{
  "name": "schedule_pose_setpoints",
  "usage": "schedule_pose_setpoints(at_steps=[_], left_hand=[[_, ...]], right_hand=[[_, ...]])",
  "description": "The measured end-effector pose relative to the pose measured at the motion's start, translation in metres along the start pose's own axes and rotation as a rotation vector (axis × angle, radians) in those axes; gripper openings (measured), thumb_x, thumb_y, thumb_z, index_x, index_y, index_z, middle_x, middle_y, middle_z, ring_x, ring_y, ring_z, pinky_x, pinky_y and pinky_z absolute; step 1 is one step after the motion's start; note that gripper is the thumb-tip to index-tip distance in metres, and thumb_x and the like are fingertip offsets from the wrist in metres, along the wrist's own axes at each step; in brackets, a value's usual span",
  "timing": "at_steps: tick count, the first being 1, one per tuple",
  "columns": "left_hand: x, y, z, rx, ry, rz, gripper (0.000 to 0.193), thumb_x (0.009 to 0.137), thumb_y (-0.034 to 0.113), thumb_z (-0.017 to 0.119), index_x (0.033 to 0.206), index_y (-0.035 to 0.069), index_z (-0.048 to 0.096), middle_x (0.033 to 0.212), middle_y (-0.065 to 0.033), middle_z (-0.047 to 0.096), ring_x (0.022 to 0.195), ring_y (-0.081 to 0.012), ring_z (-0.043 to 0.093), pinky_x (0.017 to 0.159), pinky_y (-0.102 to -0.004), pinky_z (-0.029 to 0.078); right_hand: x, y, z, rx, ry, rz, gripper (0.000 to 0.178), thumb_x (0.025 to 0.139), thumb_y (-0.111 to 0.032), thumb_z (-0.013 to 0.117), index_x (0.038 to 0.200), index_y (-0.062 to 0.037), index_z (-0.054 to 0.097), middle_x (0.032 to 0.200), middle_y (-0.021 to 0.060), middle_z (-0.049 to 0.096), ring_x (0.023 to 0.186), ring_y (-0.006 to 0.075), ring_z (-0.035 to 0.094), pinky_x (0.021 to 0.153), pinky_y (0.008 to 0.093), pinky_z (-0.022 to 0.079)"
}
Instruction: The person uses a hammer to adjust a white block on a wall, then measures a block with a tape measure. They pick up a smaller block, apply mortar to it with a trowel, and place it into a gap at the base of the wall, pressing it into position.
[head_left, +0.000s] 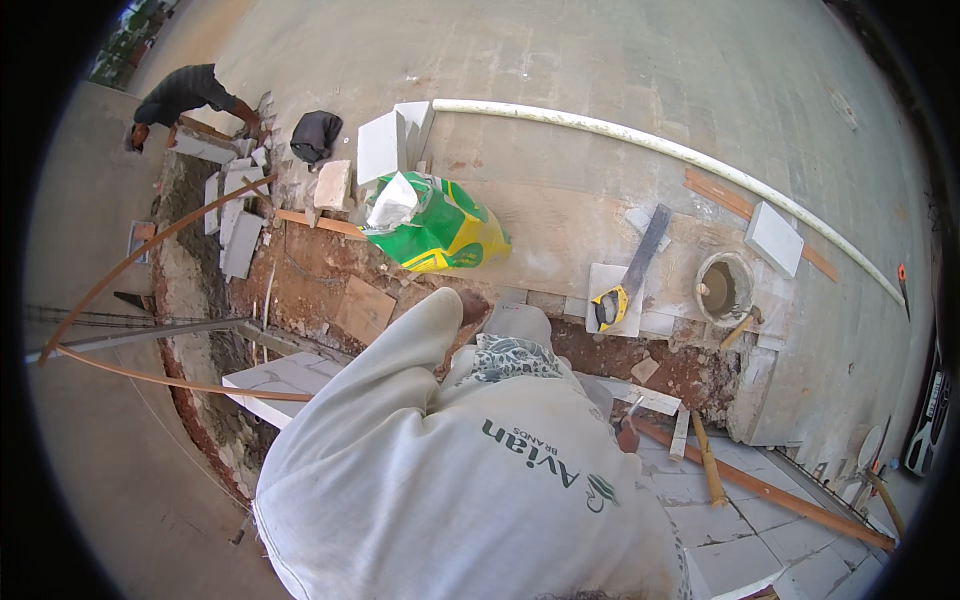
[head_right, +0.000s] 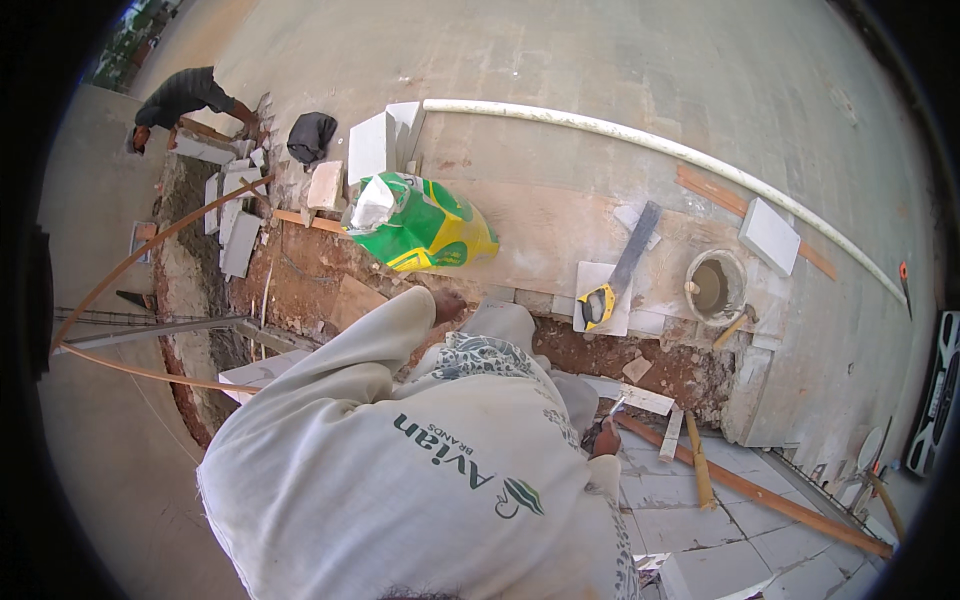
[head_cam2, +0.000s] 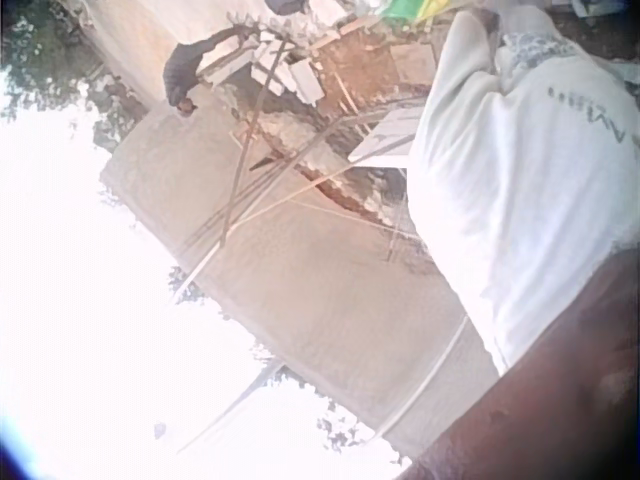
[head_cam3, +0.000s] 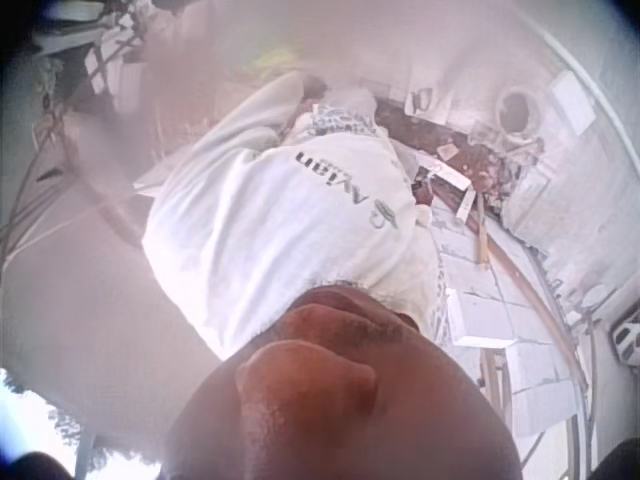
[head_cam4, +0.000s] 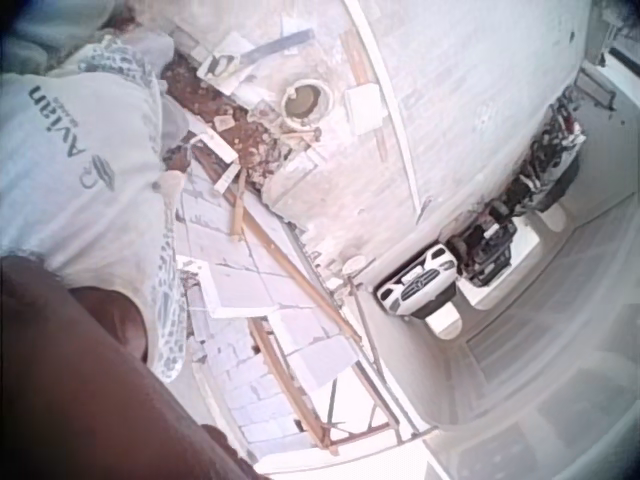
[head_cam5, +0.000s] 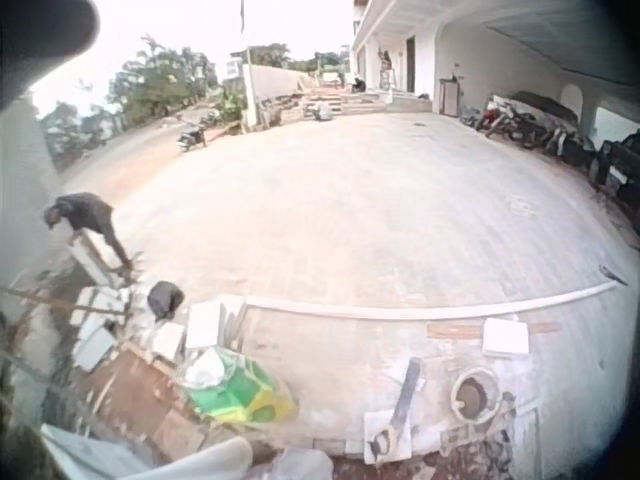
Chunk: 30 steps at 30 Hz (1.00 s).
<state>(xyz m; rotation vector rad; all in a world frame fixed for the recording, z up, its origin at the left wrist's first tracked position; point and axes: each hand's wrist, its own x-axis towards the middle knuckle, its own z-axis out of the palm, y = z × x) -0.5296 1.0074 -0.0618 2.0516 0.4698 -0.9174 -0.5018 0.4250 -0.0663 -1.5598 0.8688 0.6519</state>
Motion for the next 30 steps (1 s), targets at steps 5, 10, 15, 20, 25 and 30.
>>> schedule_pose_setpoints(at_steps=[5,10,15,20,25,30], left_hand=[[-0.034,-0.074,0.066,-0.083,0.148,-0.168,0.027,0.09,0.027,0.063,0.108,0.01,0.075,0.114,-0.0133,0.073,0.115,-0.0301,0.068,0.1,-0.0433,0.054],[-0.081,-0.074,0.109,-0.428,0.081,-0.209,0.032,0.088,0.041,0.058,0.096,0.015,0.075,0.086,-0.0047,0.071,0.088,-0.0198,0.065,0.085,-0.0376,0.052],[-0.11,-0.062,0.136,-0.019,-0.16,-0.126,0.037,0.09,0.036,0.064,0.115,0.011,0.075,0.113,-0.0148,0.075,0.113,-0.0317,0.068,0.097,-0.0459,0.052],[-0.146,-0.094,0.166,0.406,0.004,-0.159,0.037,0.091,0.029,0.059,0.119,0.01,0.074,0.121,-0.0166,0.071,0.116,-0.031,0.067,0.103,-0.0443,0.05],[-0.124,-0.139,0.203,0.146,0.224,-0.276,0.033,0.095,0.03,0.054,0.114,0.011,0.073,0.117,-0.0147,0.072,0.108,-0.0319,0.068,0.097,-0.0419,0.051],[-0.111,-0.14,0.171,0.236,0.233,-0.244,0.031,0.092,0.034,0.058,0.109,0.012,0.073,0.11,-0.0133,0.073,0.098,-0.0322,0.07,0.09,-0.0395,0.054]], right_hand=[[0.001,-0.092,0.056,-0.45,-0.324,-0.188,0.042,0.105,-0.037,0.05,0.104,-0.0006,0.071,0.083,0.0101,0.071,0.074,0.023,0.068,0.066,0.0353,0.053],[0.111,-0.043,0.051,-0.281,-0.406,0.061,0.028,0.1,-0.029,0.059,0.092,-0.0031,0.068,0.069,0.0113,0.066,0.054,0.0242,0.065,0.049,0.0394,0.053],[0.064,-0.092,0.04,-1.041,-0.444,-0.246,0.03,0.097,-0.038,0.062,0.097,-0.0087,0.068,0.077,0.0133,0.069,0.068,0.0307,0.069,0.065,0.043,0.056],[0.071,-0.086,0.09,-1.195,-0.647,-0.49,0.029,0.096,-0.035,0.062,0.095,-0.0077,0.069,0.079,0.0147,0.07,0.071,0.0313,0.069,0.067,0.0438,0.056],[0.06,-0.095,0.125,-1.301,-0.731,-0.626,0.027,0.096,-0.033,0.061,0.093,-0.0067,0.07,0.081,0.0162,0.071,0.074,0.0319,0.07,0.069,0.0446,0.056],[0.07,-0.114,0.14,-1.523,-0.76,-0.951,0.026,0.095,-0.03,0.061,0.091,-0.0057,0.071,0.083,0.0176,0.071,0.077,0.0324,0.071,0.072,0.0453,0.056]])
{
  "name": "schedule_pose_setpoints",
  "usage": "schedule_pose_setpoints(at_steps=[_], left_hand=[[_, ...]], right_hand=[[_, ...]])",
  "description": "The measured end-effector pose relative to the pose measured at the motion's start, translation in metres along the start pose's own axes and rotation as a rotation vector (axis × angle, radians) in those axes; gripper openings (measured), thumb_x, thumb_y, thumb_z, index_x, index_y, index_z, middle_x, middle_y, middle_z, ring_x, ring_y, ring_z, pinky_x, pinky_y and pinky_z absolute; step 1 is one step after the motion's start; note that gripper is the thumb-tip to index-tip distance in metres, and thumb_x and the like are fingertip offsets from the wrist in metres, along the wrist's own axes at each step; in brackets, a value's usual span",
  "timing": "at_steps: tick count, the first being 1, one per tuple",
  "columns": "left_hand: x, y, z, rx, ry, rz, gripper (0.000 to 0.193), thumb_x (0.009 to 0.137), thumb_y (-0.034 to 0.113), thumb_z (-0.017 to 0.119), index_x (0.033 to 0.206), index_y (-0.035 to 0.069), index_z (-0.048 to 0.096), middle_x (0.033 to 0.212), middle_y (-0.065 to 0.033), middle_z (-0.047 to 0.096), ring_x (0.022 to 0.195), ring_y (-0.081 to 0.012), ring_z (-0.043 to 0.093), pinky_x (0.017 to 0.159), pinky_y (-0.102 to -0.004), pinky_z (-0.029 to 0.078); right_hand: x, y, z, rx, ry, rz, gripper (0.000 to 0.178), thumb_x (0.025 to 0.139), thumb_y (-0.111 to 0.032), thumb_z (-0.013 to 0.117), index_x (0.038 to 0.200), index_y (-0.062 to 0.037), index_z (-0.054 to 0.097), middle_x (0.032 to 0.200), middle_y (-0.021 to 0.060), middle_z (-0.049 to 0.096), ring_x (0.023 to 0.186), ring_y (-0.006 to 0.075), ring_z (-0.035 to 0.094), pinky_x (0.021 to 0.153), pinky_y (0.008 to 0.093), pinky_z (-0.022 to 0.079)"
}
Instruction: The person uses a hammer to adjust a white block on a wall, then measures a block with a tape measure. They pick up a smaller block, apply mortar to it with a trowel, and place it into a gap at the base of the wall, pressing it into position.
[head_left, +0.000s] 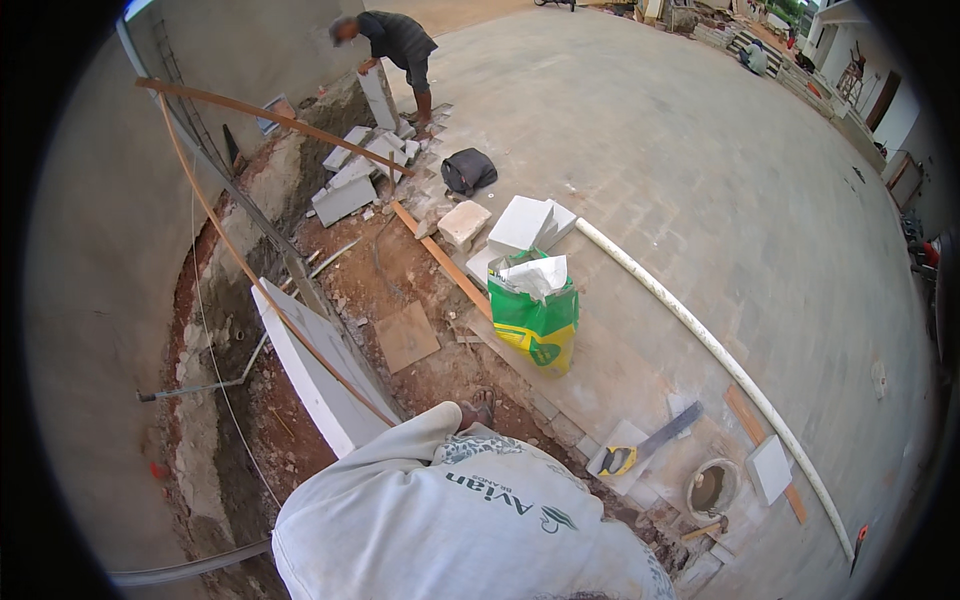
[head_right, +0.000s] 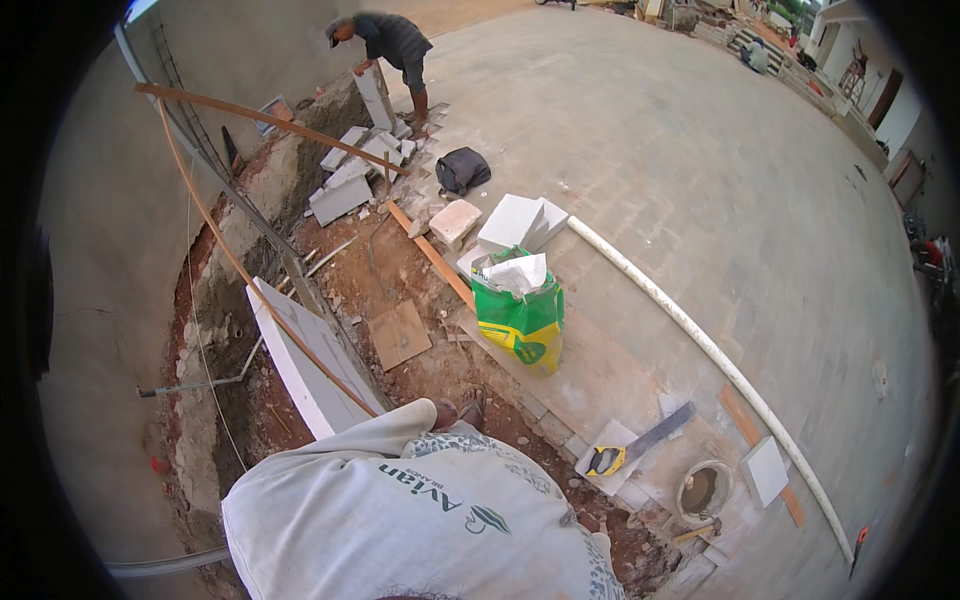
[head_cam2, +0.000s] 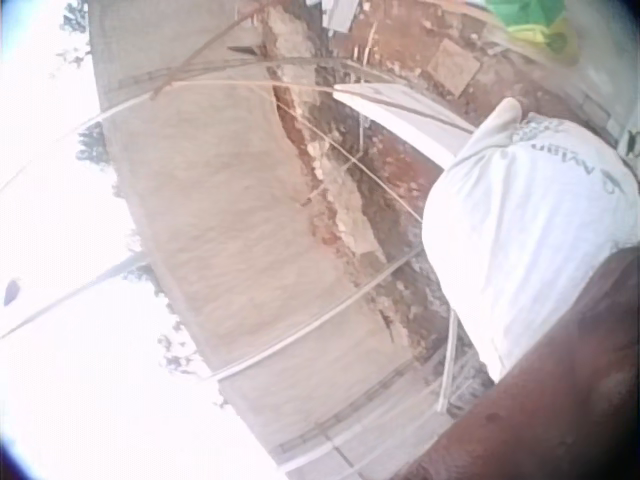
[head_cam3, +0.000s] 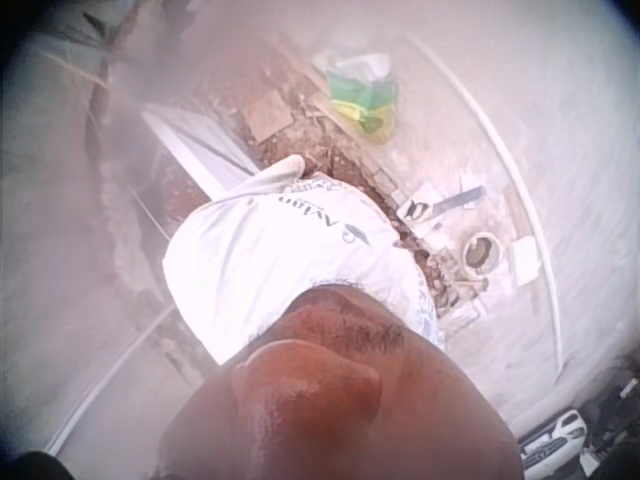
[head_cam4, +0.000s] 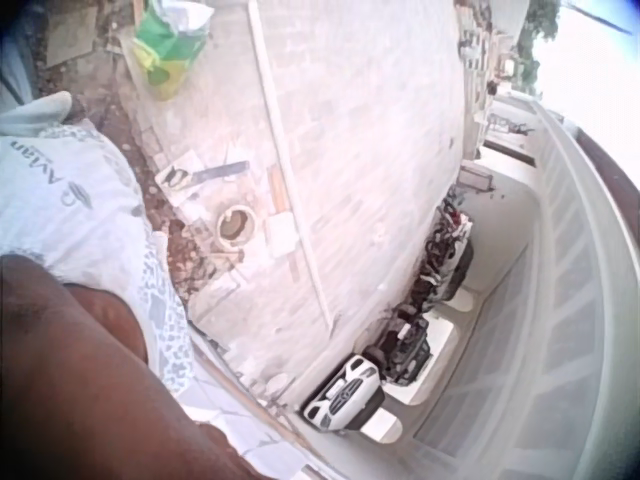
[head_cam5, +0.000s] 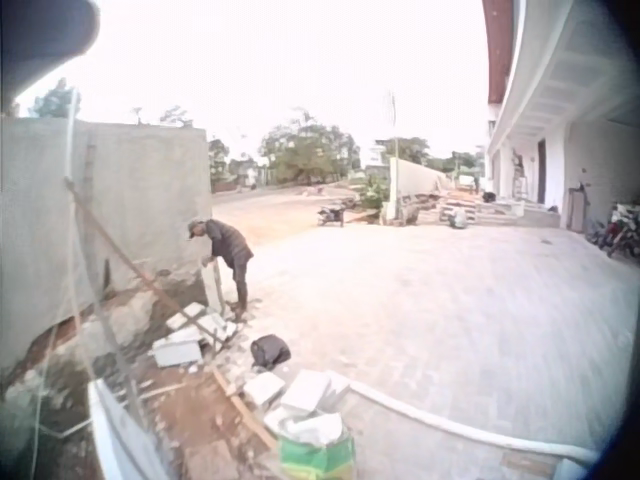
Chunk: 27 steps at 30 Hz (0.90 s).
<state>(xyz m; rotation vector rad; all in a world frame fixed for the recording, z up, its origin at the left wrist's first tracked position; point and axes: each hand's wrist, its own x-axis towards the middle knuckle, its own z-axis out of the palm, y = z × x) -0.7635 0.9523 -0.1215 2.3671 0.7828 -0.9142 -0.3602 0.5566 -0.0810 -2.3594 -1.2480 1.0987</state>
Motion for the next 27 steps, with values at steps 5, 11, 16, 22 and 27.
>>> schedule_pose_setpoints(at_steps=[5,11,16,22,27], left_hand=[[-0.014,-0.05,-0.008,-0.186,0.036,-0.127,0.033,0.088,0.028,0.062,0.113,0.009,0.073,0.117,-0.0175,0.072,0.106,-0.0328,0.07,0.095,-0.0407,0.054],[-0.046,-0.059,-0.022,0.049,-0.074,0.018,0.034,0.085,0.022,0.061,0.111,0.004,0.073,0.116,-0.02,0.073,0.113,-0.0332,0.069,0.097,-0.0426,0.055],[-0.053,-0.064,-0.021,-0.124,-0.057,0.144,0.032,0.082,0.024,0.064,0.104,0.004,0.076,0.108,-0.0186,0.075,0.105,-0.0346,0.072,0.092,-0.0427,0.056],[-0.063,-0.033,-0.039,-0.934,0.408,-0.304,0.033,0.086,0.035,0.067,0.1,0.006,0.076,0.099,-0.0124,0.075,0.09,-0.0233,0.07,0.085,-0.0356,0.054],[-0.07,0.04,-0.173,-1.623,0.176,0.046,0.051,0.096,0.049,0.063,0.132,0.014,0.062,0.108,-0.0043,0.072,0.104,-0.0219,0.068,0.093,-0.0421,0.053]], right_hand=[[0.028,-0.012,-0.013,-0.266,0.105,-0.238,0.025,0.094,-0.027,0.06,0.09,-0.0047,0.072,0.084,0.0191,0.072,0.08,0.033,0.071,0.074,0.0461,0.056],[0.064,-0.076,-0.021,0.59,0.145,0.052,0.022,0.097,-0.02,0.062,0.087,-0.0027,0.069,0.073,0.0087,0.066,0.058,0.0241,0.062,0.057,0.0378,0.051],[0.086,-0.092,-0.016,0.421,0.074,-0.057,0.018,0.093,-0.021,0.067,0.092,-0.0028,0.07,0.075,0.0043,0.065,0.062,0.0171,0.058,0.059,0.0308,0.047],[0.093,-0.189,-0.03,0.406,-0.025,-0.022,0.021,0.094,-0.023,0.063,0.103,-0.0045,0.069,0.096,0.0117,0.069,0.088,0.0246,0.068,0.078,0.0338,0.054],[0.117,-0.324,-0.068,0.81,-0.212,0.077,0.038,0.1,-0.028,0.061,0.126,-0.0018,0.062,0.106,0.0092,0.068,0.087,0.0179,0.067,0.075,0.0302,0.054]])
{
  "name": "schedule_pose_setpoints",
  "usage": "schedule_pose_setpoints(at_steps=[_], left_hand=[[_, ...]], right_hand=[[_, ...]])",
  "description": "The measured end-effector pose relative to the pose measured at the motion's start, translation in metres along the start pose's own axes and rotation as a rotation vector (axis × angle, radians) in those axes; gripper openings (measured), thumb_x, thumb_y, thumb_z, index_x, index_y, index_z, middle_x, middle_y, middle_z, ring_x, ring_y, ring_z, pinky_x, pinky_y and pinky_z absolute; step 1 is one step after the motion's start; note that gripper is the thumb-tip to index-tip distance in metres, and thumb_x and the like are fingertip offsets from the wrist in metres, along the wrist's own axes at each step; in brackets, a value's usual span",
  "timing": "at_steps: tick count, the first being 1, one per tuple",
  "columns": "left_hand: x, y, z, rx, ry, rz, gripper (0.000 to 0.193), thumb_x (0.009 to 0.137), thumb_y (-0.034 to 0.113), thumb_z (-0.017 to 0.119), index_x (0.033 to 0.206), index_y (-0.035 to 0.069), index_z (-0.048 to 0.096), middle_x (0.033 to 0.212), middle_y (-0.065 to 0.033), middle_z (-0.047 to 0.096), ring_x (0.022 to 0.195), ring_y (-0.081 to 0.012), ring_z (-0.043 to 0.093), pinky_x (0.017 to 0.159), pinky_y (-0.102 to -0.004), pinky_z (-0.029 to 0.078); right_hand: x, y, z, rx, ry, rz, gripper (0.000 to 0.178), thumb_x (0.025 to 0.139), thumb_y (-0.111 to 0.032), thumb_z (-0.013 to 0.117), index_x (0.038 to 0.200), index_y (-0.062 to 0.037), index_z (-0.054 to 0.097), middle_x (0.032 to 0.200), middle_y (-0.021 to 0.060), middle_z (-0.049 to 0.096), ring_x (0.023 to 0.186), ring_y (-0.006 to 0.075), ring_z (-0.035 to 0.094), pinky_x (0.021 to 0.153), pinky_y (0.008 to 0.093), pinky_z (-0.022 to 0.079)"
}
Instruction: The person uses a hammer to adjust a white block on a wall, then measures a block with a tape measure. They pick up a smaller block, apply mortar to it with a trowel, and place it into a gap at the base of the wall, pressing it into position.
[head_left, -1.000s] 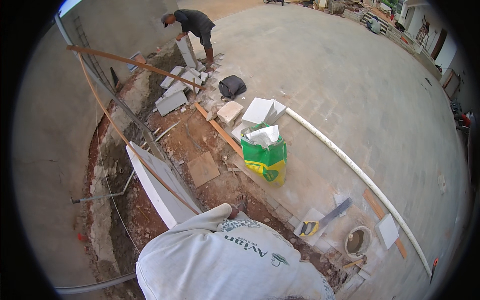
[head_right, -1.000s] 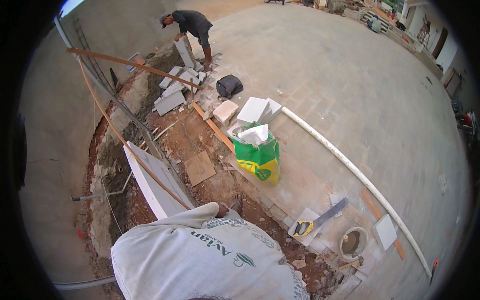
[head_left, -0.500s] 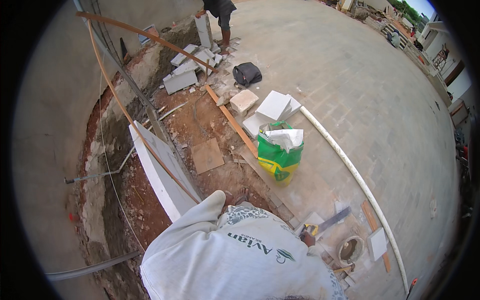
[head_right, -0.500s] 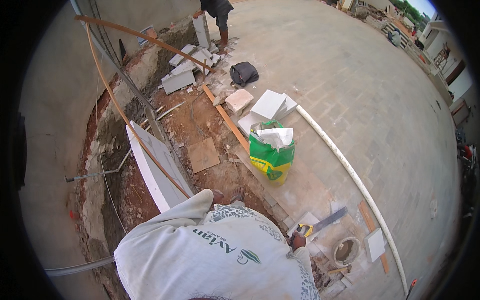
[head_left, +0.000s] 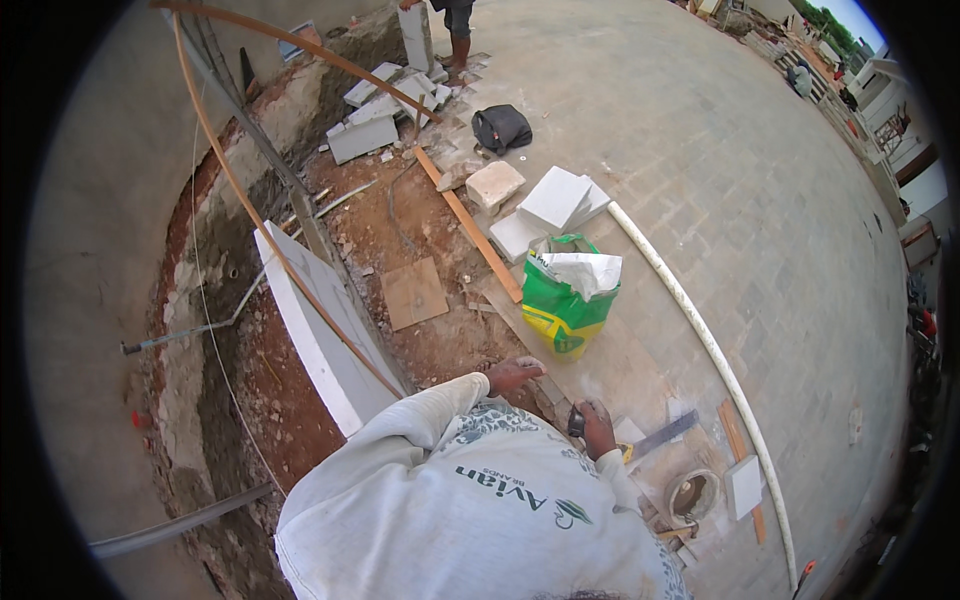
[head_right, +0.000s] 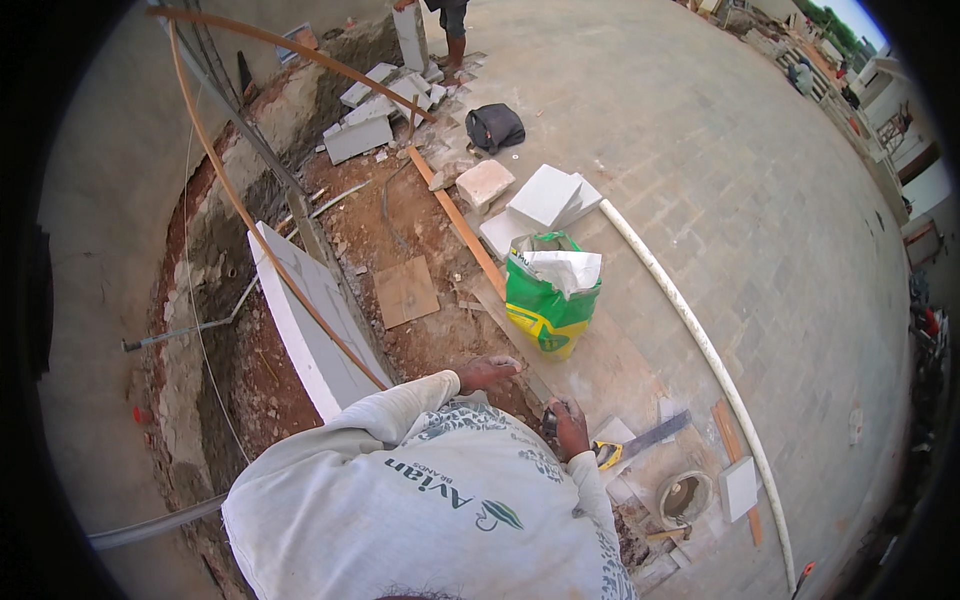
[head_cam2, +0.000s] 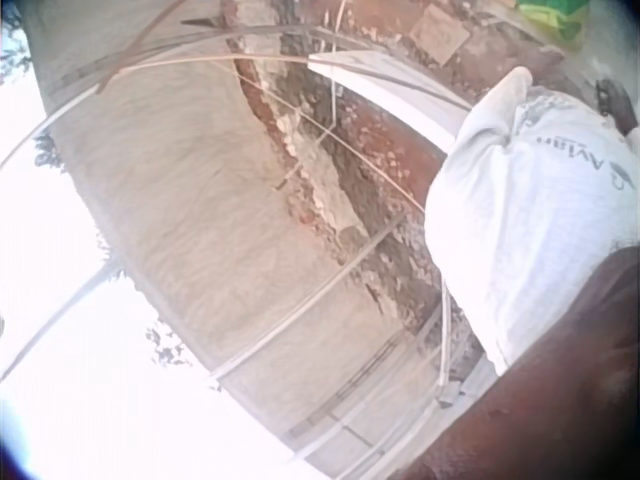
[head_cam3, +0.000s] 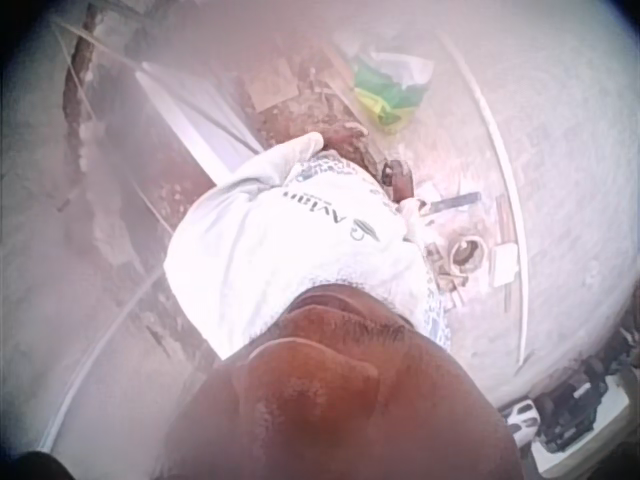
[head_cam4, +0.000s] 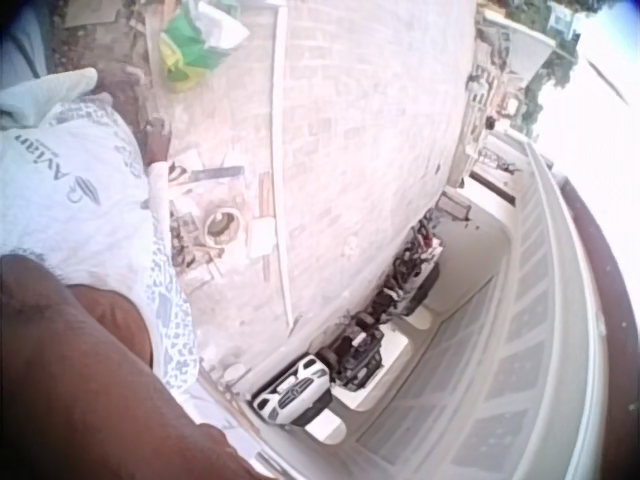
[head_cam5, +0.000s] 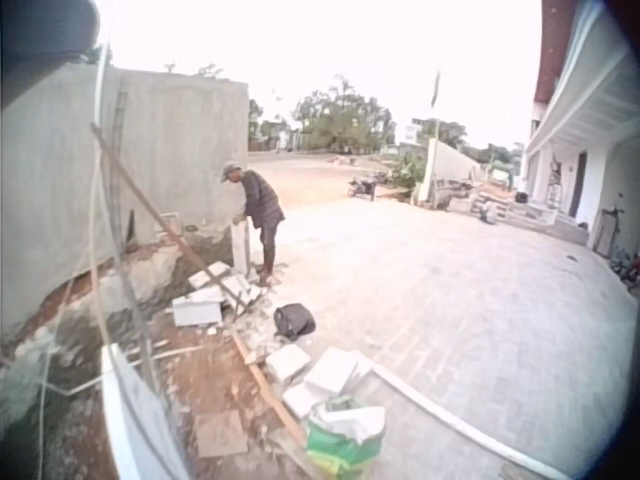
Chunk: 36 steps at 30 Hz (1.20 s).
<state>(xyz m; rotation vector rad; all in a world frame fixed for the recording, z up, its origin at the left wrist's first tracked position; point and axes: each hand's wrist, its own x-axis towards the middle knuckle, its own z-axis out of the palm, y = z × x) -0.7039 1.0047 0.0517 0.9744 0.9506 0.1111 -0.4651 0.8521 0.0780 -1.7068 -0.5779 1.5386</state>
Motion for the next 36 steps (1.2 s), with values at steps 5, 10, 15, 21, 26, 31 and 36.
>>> schedule_pose_setpoints(at_steps=[5,10,15,21,26,31,36], left_hand=[[-0.002,0.049,0.018,-0.445,-0.268,-0.267,0.046,0.101,0.05,0.056,0.131,0.015,0.058,0.103,-0.0057,0.071,0.092,-0.023,0.07,0.083,-0.0455,0.059],[0.021,-0.015,-0.054,-0.454,-0.11,-0.323,0.042,0.098,0.05,0.056,0.109,0.01,0.063,0.086,-0.0089,0.069,0.072,-0.0232,0.069,0.067,-0.0396,0.061],[0.012,-0.047,-0.134,-0.749,0.129,-0.341,0.042,0.097,0.049,0.057,0.103,0.008,0.063,0.087,-0.0087,0.07,0.072,-0.0225,0.069,0.066,-0.0385,0.061],[-0.037,-0.018,-0.205,-0.707,0.327,-0.293,0.035,0.1,0.044,0.057,0.107,0.009,0.061,0.097,-0.0096,0.072,0.08,-0.0216,0.071,0.073,-0.0406,0.063],[-0.063,-0.032,-0.233,-0.792,0.417,-0.129,0.022,0.099,0.032,0.062,0.107,0.012,0.062,0.092,-0.0068,0.07,0.076,-0.0202,0.068,0.067,-0.0385,0.06],[-0.09,-0.044,-0.216,-0.907,0.592,-0.025,0.016,0.097,0.016,0.065,0.111,0.012,0.059,0.09,-0.0087,0.065,0.075,-0.0229,0.064,0.069,-0.0407,0.058],[-0.129,-0.05,-0.245,-1.112,0.683,-0.017,0.019,0.099,0.019,0.063,0.117,0.015,0.058,0.091,-0.0055,0.065,0.081,-0.0218,0.065,0.072,-0.0397,0.057]], right_hand=[[-0.014,-0.094,0.059,-0.023,-0.059,-0.054,0.048,0.101,-0.029,0.06,0.141,-0.0015,0.053,0.106,0.0092,0.07,0.09,0.0194,0.07,0.077,0.0303,0.056],[0.001,-0.085,0.043,-0.119,-0.036,0.019,0.042,0.1,-0.028,0.061,0.132,-0.0015,0.058,0.105,0.0127,0.071,0.088,0.0199,0.07,0.075,0.0314,0.056],[0.026,-0.038,0.018,-0.16,0.101,0.197,0.033,0.099,-0.027,0.063,0.121,-0.0029,0.063,0.099,0.0124,0.071,0.08,0.0195,0.069,0.068,0.0316,0.056],[0.079,-0.04,0.036,-0.099,0.045,0.161,0.026,0.098,-0.026,0.064,0.113,-0.0047,0.063,0.093,0.0087,0.069,0.072,0.0177,0.068,0.062,0.0306,0.055],[0.13,-0.083,0.087,-0.263,-0.113,0.08,0.024,0.1,-0.023,0.062,0.115,-0.0046,0.065,0.093,0.0058,0.07,0.073,0.0139,0.067,0.063,0.028,0.054],[0.186,-0.108,0.11,-0.351,-0.217,-0.026,0.023,0.101,-0.023,0.061,0.115,-0.0052,0.066,0.094,0.0047,0.071,0.075,0.0128,0.066,0.064,0.0276,0.053],[0.226,-0.153,0.177,-0.339,-0.316,-0.118,0.024,0.102,-0.024,0.061,0.114,-0.0052,0.066,0.094,0.0048,0.071,0.075,0.0128,0.066,0.065,0.0278,0.053]])
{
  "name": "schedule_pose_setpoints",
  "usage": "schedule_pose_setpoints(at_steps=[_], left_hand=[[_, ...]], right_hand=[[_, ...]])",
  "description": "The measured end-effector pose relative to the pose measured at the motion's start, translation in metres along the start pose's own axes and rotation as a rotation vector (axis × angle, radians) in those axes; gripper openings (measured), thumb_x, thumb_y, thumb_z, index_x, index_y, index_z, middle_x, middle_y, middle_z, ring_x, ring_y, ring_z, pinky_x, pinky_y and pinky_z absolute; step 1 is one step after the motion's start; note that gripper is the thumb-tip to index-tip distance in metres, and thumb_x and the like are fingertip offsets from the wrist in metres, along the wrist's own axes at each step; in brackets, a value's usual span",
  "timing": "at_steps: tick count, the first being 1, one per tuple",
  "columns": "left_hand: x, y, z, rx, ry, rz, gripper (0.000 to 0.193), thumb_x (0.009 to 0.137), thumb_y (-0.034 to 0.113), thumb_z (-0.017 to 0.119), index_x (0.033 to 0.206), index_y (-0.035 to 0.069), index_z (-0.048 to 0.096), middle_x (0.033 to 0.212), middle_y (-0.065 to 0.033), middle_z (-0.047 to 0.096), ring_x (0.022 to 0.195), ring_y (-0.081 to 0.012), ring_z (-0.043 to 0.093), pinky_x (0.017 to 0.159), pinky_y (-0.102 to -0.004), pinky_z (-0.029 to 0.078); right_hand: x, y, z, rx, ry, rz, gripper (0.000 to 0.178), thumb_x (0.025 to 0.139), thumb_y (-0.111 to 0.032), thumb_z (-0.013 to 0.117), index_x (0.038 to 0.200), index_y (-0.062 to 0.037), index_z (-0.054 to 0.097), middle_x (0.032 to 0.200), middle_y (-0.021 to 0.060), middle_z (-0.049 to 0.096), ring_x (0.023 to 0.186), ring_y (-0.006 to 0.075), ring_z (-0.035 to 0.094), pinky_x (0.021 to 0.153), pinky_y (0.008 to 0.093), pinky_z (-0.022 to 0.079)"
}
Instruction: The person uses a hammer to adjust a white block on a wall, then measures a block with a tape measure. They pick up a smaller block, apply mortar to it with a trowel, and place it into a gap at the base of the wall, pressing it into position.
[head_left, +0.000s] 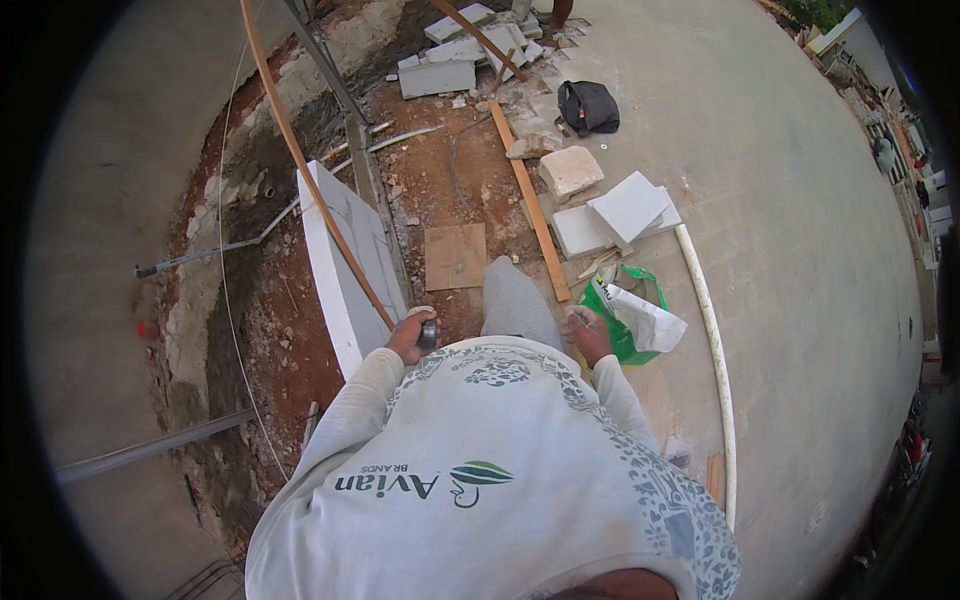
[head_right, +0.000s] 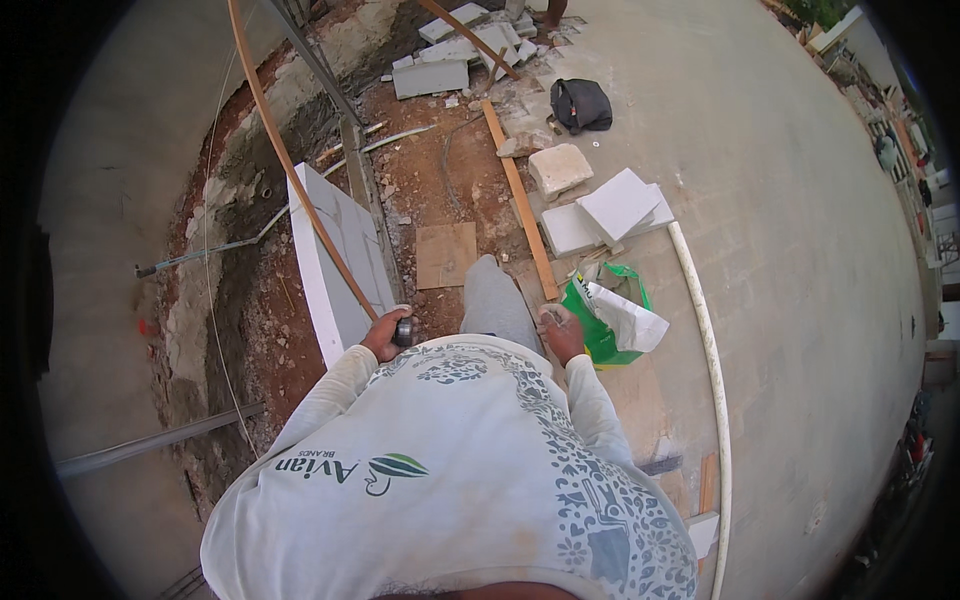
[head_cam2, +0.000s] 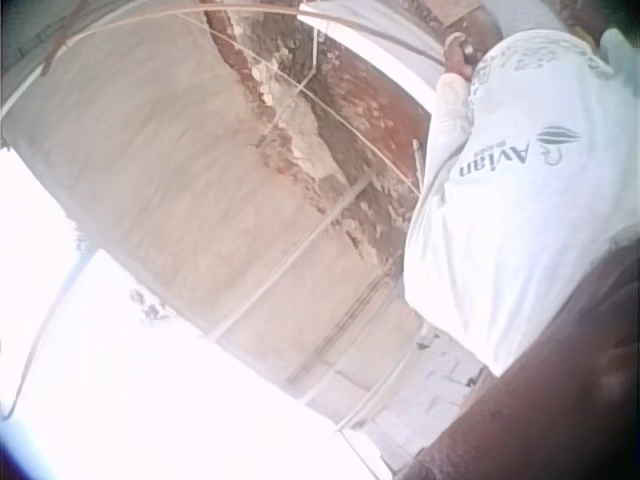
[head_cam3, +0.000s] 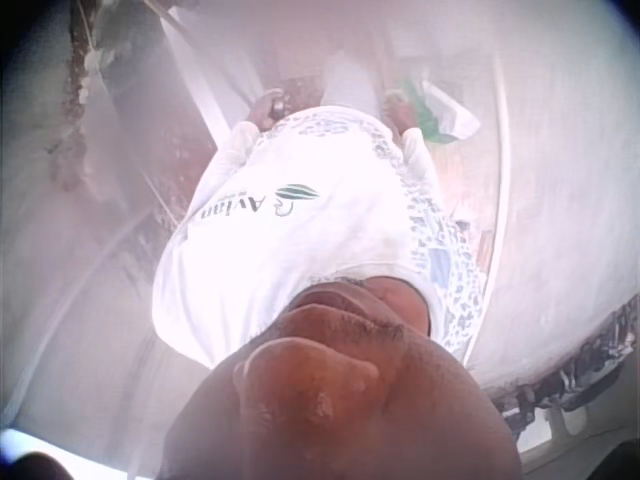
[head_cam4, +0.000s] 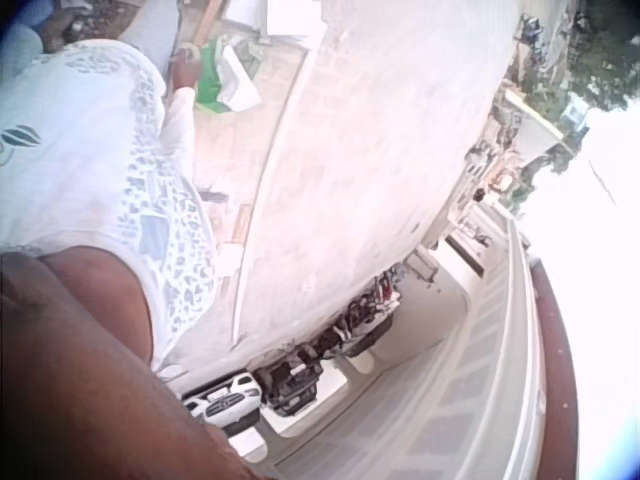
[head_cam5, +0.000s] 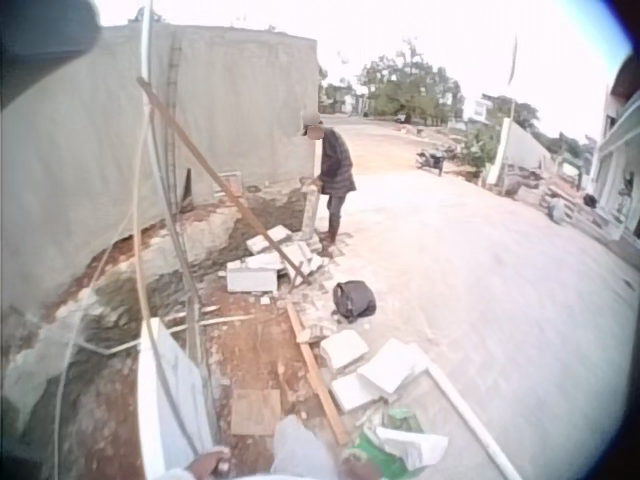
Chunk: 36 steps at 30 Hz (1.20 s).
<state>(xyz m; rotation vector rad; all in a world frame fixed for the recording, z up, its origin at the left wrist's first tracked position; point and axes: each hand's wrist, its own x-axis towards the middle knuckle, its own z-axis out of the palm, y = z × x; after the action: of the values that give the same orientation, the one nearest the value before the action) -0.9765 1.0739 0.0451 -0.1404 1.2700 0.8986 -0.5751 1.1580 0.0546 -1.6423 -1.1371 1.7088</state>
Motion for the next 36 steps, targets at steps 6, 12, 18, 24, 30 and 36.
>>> schedule_pose_setpoints(at_steps=[6,12,18,24,30,36], left_hand=[[0.024,0.051,0.026,0.01,0.076,0.049,0.019,0.1,0.025,0.062,0.117,0.016,0.061,0.097,-0.0043,0.069,0.083,-0.0195,0.065,0.071,-0.0401,0.057],[0.093,0.121,0.049,0.055,0.029,-0.008,0.018,0.102,0.026,0.06,0.116,0.015,0.062,0.096,-0.0048,0.069,0.082,-0.0212,0.066,0.07,-0.0413,0.057],[0.149,0.246,0.069,0.289,0.06,-0.055,0.016,0.102,0.024,0.058,0.113,0.013,0.061,0.095,-0.0071,0.068,0.085,-0.0225,0.067,0.065,-0.0415,0.059],[0.176,0.365,0.096,0.105,-0.008,0.053,0.02,0.101,0.027,0.06,0.112,0.011,0.061,0.097,-0.0083,0.068,0.09,-0.0227,0.069,0.069,-0.0401,0.059],[0.206,0.444,0.08,-0.15,-0.086,0.098,0.021,0.1,0.025,0.062,0.113,0.01,0.062,0.103,-0.009,0.069,0.097,-0.0244,0.068,0.076,-0.0427,0.058],[0.28,0.554,0.086,-0.098,-0.12,0.188,0.023,0.098,0.018,0.064,0.119,0.008,0.063,0.105,-0.0056,0.067,0.1,-0.0229,0.066,0.077,-0.0428,0.057]], right_hand=[[0.082,-0.053,0.031,-0.169,-0.133,-0.057,0.022,0.099,-0.023,0.065,0.112,-0.0049,0.067,0.088,0.0025,0.068,0.073,0.0115,0.064,0.063,0.0262,0.051],[0.165,-0.03,0.004,-0.191,-0.017,0.058,0.029,0.096,-0.024,0.066,0.113,-0.0011,0.069,0.093,0.0102,0.074,0.076,0.0174,0.071,0.067,0.0323,0.056],[0.216,-0.023,-0.022,-0.173,0.288,0.195,0.024,0.093,-0.022,0.066,0.105,-0.0007,0.069,0.087,0.0102,0.073,0.072,0.0208,0.071,0.062,0.0326,0.056],[0.332,-0.109,0.002,-0.588,0.183,0.172,0.023,0.092,-0.021,0.066,0.105,-0.0014,0.07,0.085,0.013,0.073,0.066,0.0218,0.071,0.06,0.0331,0.057],[0.515,-0.331,0.129,-0.792,-0.083,-0.429,0.027,0.096,-0.025,0.066,0.11,-0.0019,0.069,0.092,0.0086,0.073,0.08,0.0173,0.071,0.072,0.0315,0.057],[0.641,-0.455,0.282,-0.467,-0.472,-0.267,0.027,0.101,-0.028,0.064,0.113,-0.0042,0.068,0.092,0.0031,0.069,0.078,0.0119,0.065,0.07,0.0281,0.054]])
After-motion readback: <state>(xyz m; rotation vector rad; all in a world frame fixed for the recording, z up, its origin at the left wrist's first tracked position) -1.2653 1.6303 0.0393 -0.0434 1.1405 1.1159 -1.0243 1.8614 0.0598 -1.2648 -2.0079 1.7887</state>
